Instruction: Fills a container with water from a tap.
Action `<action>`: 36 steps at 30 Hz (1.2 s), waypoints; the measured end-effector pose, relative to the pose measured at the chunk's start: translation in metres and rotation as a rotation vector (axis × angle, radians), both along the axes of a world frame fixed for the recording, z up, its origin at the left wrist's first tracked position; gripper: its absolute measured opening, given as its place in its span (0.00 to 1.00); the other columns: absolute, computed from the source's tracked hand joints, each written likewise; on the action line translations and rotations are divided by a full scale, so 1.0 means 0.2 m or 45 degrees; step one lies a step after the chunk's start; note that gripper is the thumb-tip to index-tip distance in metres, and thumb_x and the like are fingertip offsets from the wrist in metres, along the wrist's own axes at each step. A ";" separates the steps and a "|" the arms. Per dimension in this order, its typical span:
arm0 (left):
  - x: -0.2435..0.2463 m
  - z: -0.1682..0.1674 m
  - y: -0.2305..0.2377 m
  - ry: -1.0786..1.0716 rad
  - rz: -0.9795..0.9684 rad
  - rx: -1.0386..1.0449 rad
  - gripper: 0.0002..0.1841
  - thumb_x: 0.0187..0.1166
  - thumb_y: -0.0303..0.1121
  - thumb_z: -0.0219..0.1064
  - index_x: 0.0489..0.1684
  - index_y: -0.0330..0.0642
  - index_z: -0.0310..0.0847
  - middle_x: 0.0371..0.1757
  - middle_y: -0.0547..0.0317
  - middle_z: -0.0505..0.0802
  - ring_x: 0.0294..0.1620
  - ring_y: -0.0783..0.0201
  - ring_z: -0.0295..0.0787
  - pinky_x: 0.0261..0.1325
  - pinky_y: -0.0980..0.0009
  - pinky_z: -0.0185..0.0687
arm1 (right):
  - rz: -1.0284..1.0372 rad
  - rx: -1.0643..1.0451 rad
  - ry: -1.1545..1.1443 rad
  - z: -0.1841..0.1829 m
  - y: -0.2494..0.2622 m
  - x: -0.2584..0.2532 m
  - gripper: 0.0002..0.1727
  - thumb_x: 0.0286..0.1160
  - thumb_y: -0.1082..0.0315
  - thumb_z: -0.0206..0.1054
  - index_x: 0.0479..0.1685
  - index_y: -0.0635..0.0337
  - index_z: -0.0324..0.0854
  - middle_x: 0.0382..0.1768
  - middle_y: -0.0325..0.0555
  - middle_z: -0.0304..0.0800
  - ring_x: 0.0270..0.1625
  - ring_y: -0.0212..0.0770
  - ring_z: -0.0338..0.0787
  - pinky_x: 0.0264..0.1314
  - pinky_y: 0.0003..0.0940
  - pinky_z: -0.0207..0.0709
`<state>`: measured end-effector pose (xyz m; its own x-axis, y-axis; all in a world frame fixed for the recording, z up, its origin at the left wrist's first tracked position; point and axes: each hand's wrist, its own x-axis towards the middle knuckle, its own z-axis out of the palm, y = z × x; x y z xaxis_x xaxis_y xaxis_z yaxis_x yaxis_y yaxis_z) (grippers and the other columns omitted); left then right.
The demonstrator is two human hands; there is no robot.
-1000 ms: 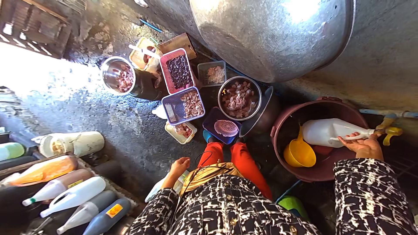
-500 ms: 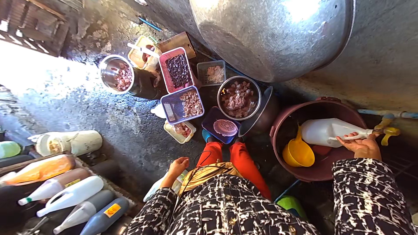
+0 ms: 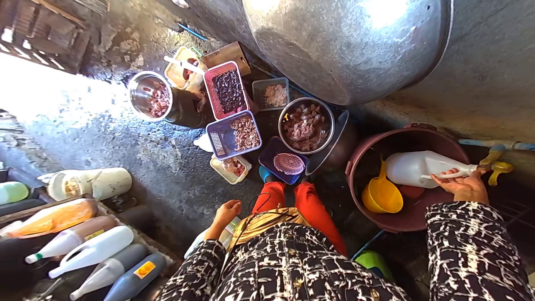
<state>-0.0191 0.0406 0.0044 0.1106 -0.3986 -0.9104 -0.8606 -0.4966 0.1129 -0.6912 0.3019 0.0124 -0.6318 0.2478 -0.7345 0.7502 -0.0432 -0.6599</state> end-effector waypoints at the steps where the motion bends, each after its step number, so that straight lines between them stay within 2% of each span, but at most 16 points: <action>1: 0.00 0.00 0.00 -0.003 -0.004 0.001 0.20 0.95 0.36 0.52 0.72 0.32 0.78 0.58 0.38 0.91 0.56 0.52 0.91 0.66 0.55 0.81 | 0.001 0.005 0.000 0.00 0.00 0.00 0.34 0.92 0.36 0.34 0.76 0.54 0.62 0.57 0.46 0.76 0.59 0.41 0.83 0.64 0.48 0.78; 4: 0.00 -0.01 0.00 -0.003 -0.003 0.006 0.19 0.95 0.36 0.52 0.72 0.33 0.78 0.58 0.38 0.91 0.56 0.53 0.91 0.65 0.55 0.81 | 0.002 0.013 -0.007 -0.01 0.00 -0.01 0.36 0.91 0.35 0.34 0.79 0.54 0.60 0.61 0.47 0.76 0.63 0.41 0.83 0.66 0.48 0.77; 9: 0.01 -0.02 0.02 0.006 0.000 0.002 0.19 0.94 0.35 0.53 0.72 0.33 0.79 0.58 0.38 0.91 0.54 0.54 0.91 0.64 0.56 0.82 | -0.013 -0.001 0.000 -0.01 0.00 -0.01 0.36 0.91 0.35 0.34 0.78 0.54 0.61 0.60 0.46 0.76 0.63 0.41 0.82 0.66 0.47 0.77; 13: 0.02 -0.02 0.03 0.004 -0.005 0.008 0.19 0.94 0.36 0.52 0.71 0.32 0.79 0.58 0.38 0.91 0.55 0.53 0.91 0.65 0.56 0.82 | -0.023 0.016 0.001 -0.01 -0.01 0.00 0.33 0.92 0.35 0.34 0.70 0.54 0.64 0.52 0.44 0.76 0.54 0.40 0.84 0.61 0.47 0.79; 17: 0.01 -0.01 0.03 0.003 0.007 0.007 0.19 0.94 0.35 0.53 0.71 0.32 0.79 0.58 0.38 0.91 0.55 0.53 0.90 0.65 0.56 0.81 | -0.001 0.005 0.004 0.00 0.00 0.00 0.34 0.92 0.37 0.33 0.73 0.55 0.63 0.55 0.46 0.76 0.58 0.40 0.83 0.64 0.47 0.77; 23: 0.03 -0.03 0.05 0.001 -0.005 0.011 0.19 0.94 0.36 0.52 0.72 0.33 0.79 0.59 0.38 0.91 0.56 0.53 0.91 0.66 0.55 0.81 | 0.010 0.020 0.004 0.02 -0.02 0.02 0.32 0.92 0.37 0.35 0.68 0.56 0.66 0.49 0.44 0.77 0.51 0.39 0.84 0.59 0.46 0.79; 25: 0.03 -0.02 0.05 0.005 0.006 0.011 0.19 0.94 0.36 0.53 0.72 0.32 0.78 0.59 0.37 0.91 0.58 0.51 0.91 0.67 0.54 0.81 | 0.030 0.011 0.013 0.02 -0.01 0.02 0.33 0.92 0.37 0.35 0.71 0.56 0.65 0.52 0.45 0.77 0.54 0.40 0.84 0.61 0.46 0.79; 27: 0.03 -0.02 0.05 0.013 0.017 0.013 0.20 0.94 0.36 0.53 0.73 0.32 0.78 0.60 0.36 0.91 0.59 0.49 0.91 0.68 0.52 0.81 | 0.070 -0.014 0.024 0.04 -0.01 0.04 0.34 0.93 0.38 0.33 0.78 0.57 0.61 0.59 0.48 0.77 0.61 0.41 0.83 0.66 0.46 0.77; 31: 0.02 -0.02 0.06 0.019 0.032 0.008 0.20 0.94 0.36 0.53 0.72 0.31 0.78 0.60 0.35 0.90 0.59 0.49 0.91 0.68 0.52 0.80 | 0.064 0.005 0.015 0.02 -0.01 0.03 0.35 0.93 0.38 0.32 0.81 0.56 0.59 0.63 0.48 0.76 0.65 0.41 0.82 0.68 0.46 0.76; 36: 0.02 -0.03 0.07 0.013 0.031 0.015 0.19 0.94 0.36 0.53 0.72 0.32 0.78 0.60 0.36 0.91 0.59 0.49 0.91 0.68 0.53 0.81 | 0.022 0.000 0.014 0.01 0.00 0.02 0.34 0.93 0.37 0.35 0.77 0.55 0.62 0.59 0.47 0.76 0.61 0.41 0.82 0.65 0.45 0.77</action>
